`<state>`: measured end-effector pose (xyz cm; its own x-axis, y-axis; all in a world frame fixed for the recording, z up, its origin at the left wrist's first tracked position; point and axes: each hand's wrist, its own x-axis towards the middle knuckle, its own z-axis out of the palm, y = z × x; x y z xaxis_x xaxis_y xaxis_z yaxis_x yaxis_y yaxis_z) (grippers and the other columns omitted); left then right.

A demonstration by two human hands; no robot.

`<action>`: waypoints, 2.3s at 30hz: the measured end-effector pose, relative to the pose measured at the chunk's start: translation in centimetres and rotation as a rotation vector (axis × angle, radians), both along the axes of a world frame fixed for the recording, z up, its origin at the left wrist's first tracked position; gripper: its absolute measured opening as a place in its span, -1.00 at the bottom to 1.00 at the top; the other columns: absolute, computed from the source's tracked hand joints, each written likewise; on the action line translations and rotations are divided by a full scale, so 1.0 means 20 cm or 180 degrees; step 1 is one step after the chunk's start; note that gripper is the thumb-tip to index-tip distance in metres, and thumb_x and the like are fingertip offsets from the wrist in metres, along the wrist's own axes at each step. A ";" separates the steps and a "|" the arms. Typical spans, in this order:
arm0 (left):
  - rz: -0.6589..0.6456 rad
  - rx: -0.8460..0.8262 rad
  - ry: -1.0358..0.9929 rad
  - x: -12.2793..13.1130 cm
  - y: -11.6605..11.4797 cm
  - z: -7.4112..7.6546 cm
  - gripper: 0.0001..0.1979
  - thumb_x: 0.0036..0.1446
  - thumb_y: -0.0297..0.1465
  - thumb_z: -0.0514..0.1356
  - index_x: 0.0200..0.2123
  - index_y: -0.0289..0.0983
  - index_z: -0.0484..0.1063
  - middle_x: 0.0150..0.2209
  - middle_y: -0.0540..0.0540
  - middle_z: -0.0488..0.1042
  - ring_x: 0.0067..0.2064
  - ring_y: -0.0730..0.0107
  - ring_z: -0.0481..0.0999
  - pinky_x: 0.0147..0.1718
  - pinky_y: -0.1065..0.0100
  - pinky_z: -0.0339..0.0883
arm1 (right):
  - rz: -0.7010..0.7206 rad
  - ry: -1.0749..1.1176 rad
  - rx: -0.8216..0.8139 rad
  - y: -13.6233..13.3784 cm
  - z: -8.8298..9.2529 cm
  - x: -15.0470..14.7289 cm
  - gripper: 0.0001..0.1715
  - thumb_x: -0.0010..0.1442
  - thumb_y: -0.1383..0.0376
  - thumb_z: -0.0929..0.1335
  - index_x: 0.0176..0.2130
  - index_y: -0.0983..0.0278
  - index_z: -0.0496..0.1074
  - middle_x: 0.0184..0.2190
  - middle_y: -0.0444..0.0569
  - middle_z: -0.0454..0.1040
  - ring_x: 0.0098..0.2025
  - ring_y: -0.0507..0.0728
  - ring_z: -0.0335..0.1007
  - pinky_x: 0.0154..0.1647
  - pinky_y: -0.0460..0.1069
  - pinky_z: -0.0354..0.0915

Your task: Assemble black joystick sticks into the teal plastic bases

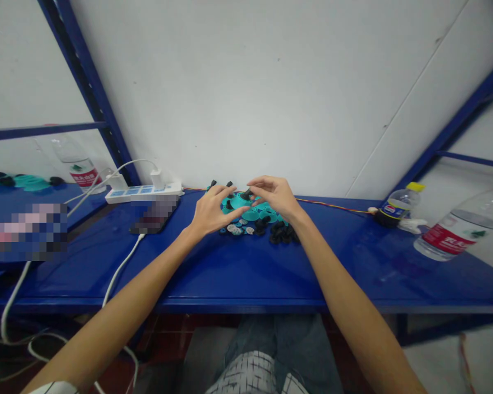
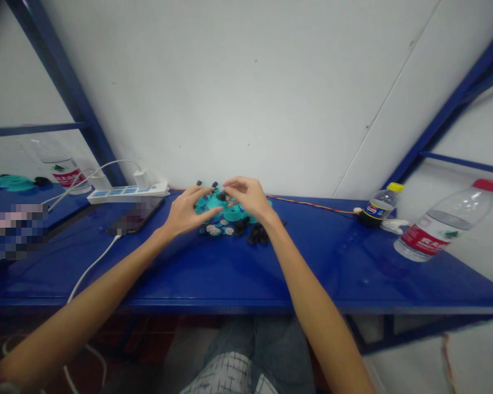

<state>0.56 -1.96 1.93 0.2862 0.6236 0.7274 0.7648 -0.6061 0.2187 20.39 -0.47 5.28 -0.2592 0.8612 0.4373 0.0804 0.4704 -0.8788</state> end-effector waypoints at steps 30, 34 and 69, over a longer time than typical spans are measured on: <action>-0.0097 0.0688 0.0295 0.06 -0.02 -0.03 -0.66 0.10 -0.37 0.17 -0.03 -0.25 0.45 -0.03 -0.20 0.54 0.11 0.08 0.42 0.14 0.07 0.16 | -0.0738 0.0094 -0.0435 -0.07 -0.18 -0.11 -0.38 0.00 -0.20 0.41 -0.61 0.24 0.24 -0.73 -0.22 0.22 -0.71 -0.06 0.07 -0.71 -0.11 -0.01; -0.0169 0.0385 0.0117 0.07 0.00 -0.05 -0.64 0.02 -0.35 0.22 -0.07 -0.27 0.50 -0.11 -0.18 0.59 -0.05 0.14 0.53 0.06 0.15 0.28 | -0.0949 -0.0405 0.0000 -0.05 -0.18 -0.10 -0.45 0.13 -0.07 0.36 -0.61 0.23 0.20 -0.73 -0.24 0.16 -0.66 -0.04 0.04 -0.63 -0.10 -0.01; -0.0001 -0.0087 0.0248 0.09 0.00 -0.07 -0.51 0.09 -0.12 0.26 0.02 -0.27 0.48 -0.06 -0.21 0.59 -0.06 0.08 0.57 -0.07 0.21 0.36 | -0.1338 -0.1379 0.0753 -0.07 -0.13 -0.01 -0.54 0.14 0.00 0.38 -0.08 0.25 0.47 -0.35 -0.06 0.55 -0.43 0.04 0.39 -0.37 -0.07 0.27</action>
<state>2.42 -1.95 0.57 0.3414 0.6428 0.6857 0.7799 -0.6010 0.1751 20.22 -1.90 2.59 -0.1165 0.8209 0.5591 0.6240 0.4984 -0.6018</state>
